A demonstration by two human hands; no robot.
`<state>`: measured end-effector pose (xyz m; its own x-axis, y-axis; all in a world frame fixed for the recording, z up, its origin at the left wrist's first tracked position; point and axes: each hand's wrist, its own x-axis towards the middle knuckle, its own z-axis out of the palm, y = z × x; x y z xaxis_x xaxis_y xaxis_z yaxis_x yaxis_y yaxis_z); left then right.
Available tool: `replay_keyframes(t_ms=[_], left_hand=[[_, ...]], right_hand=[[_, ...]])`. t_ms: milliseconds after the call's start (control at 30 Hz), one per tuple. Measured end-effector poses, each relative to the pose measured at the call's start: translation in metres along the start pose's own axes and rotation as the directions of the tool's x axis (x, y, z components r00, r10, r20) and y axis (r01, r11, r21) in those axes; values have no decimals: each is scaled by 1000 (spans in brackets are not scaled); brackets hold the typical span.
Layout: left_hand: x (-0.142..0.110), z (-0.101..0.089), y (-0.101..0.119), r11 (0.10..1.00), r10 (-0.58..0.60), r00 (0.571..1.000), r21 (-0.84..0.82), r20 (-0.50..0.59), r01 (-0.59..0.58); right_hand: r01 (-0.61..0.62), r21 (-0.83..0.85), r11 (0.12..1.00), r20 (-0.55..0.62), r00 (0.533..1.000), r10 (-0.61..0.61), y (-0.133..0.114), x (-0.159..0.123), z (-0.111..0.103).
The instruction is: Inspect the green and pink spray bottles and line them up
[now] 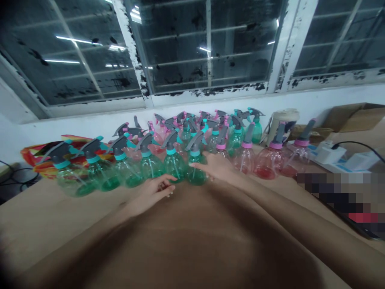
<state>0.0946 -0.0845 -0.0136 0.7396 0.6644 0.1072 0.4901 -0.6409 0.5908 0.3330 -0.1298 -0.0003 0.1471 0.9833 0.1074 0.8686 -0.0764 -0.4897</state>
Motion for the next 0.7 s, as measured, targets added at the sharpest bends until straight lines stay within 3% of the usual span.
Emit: replay_keyframes(t_ms=[300, 467, 600, 700], left_hand=[[0, -4, 34, 978, 54, 995, -195, -83, -69], [-3, 2, 61, 946, 147, 986, -279, -84, -165], [-14, 6, 77, 941, 181, 981, -277, -72, -194], [-22, 9, 81, 938, 171, 977, -282, -127, -200]], right_hand=[[186, -105, 977, 18, 983, -185, -25, -61, -8], [402, -236, 885, -23, 908, -419, -35, -91, 2], [453, -224, 863, -55, 878, -475, -39, -104, 14], [482, -163, 861, -39, 869, -494, -28, -103, 23]])
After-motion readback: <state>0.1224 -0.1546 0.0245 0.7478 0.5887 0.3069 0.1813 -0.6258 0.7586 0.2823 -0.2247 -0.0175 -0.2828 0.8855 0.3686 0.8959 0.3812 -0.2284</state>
